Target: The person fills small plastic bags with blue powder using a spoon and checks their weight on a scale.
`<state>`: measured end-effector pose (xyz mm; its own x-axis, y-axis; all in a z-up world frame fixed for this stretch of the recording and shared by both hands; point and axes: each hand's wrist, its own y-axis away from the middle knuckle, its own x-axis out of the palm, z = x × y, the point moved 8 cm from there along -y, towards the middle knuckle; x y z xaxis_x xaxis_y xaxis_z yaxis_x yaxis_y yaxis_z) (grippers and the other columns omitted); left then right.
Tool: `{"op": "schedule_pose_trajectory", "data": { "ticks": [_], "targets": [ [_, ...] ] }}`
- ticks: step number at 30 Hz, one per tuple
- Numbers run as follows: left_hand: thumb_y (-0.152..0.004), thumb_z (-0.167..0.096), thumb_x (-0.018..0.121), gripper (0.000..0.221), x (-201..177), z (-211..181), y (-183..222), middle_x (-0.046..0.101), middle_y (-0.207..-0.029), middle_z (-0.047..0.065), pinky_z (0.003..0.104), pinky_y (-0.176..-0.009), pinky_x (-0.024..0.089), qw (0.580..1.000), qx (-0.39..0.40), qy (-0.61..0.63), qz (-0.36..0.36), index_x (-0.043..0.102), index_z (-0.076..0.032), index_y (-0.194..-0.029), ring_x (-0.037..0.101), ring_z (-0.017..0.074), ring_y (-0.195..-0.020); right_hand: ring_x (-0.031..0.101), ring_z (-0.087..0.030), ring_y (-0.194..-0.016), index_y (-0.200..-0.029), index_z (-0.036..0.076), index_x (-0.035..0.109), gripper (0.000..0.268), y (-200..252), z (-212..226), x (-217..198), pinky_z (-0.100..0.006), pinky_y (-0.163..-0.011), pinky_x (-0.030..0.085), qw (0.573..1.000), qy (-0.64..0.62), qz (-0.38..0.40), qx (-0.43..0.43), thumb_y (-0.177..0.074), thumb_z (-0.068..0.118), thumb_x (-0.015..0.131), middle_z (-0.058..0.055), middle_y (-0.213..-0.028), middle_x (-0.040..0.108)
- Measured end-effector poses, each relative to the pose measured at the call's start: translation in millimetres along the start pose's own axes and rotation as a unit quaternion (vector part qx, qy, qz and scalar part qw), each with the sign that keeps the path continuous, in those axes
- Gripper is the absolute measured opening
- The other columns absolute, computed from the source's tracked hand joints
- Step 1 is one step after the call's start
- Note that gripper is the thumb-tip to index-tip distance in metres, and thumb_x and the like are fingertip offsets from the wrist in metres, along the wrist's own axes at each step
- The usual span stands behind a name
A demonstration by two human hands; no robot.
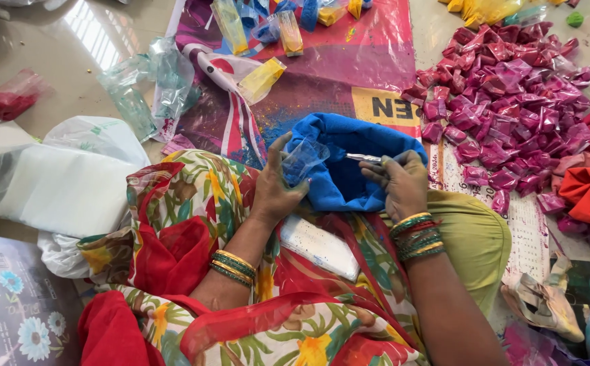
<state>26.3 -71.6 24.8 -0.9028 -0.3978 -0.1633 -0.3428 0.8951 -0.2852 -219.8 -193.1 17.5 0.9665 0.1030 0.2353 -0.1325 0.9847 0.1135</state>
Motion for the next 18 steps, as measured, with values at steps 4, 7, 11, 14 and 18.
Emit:
{"op": "schedule_pose_trajectory", "data": {
  "ticks": [4,7,11,14,18],
  "targets": [
    [-0.076,-0.005,0.083,0.098,2,2,1,0.062,-0.112,0.012,0.037,-0.086,0.065,1.000,-0.005,-0.012,0.009,0.028,-0.027,-0.154,0.073,0.0261,-0.103,0.077,-0.033,-0.083,-0.093,0.004,0.042,0.017,6,12,-8,-0.036,-0.068,0.067,0.999,-0.041,0.004,-0.007,-0.101,-0.003,0.056,-0.022,-0.091,0.068],
    [-0.075,-0.007,0.084,0.098,4,3,1,0.063,-0.114,0.013,0.037,-0.084,0.064,1.000,-0.008,-0.024,0.016,0.029,-0.028,-0.154,0.073,0.0276,-0.102,0.077,-0.034,-0.081,-0.093,0.004,0.043,0.017,14,25,-13,-0.037,-0.067,0.067,0.998,-0.053,0.000,-0.024,-0.101,-0.003,0.056,-0.022,-0.089,0.068],
    [-0.075,-0.011,0.085,0.098,5,5,2,0.064,-0.118,0.017,0.041,-0.085,0.061,0.998,0.002,-0.064,0.019,0.029,-0.028,-0.153,0.072,0.0316,-0.103,0.077,-0.034,-0.079,-0.094,0.003,0.045,0.016,24,44,-16,-0.040,-0.068,0.068,0.996,-0.072,-0.002,-0.057,-0.101,-0.004,0.057,-0.021,-0.087,0.068],
    [-0.075,-0.011,0.084,0.096,6,7,3,0.064,-0.121,0.018,0.041,-0.088,0.061,0.998,-0.026,-0.051,0.030,0.030,-0.028,-0.153,0.072,0.0320,-0.107,0.077,-0.034,-0.079,-0.095,0.002,0.047,0.013,29,56,-13,-0.040,-0.068,0.067,0.995,-0.072,0.008,-0.069,-0.101,-0.004,0.056,-0.021,-0.088,0.069],
    [-0.074,-0.008,0.082,0.096,7,0,4,0.063,-0.132,0.018,0.040,-0.094,0.059,0.999,0.018,-0.022,0.027,0.031,-0.027,-0.153,0.071,0.0325,-0.114,0.077,-0.035,-0.080,-0.095,0.001,0.048,0.013,37,63,2,-0.041,-0.069,0.067,0.992,-0.093,0.040,-0.070,-0.103,-0.005,0.055,-0.023,-0.091,0.069]
  ]
}}
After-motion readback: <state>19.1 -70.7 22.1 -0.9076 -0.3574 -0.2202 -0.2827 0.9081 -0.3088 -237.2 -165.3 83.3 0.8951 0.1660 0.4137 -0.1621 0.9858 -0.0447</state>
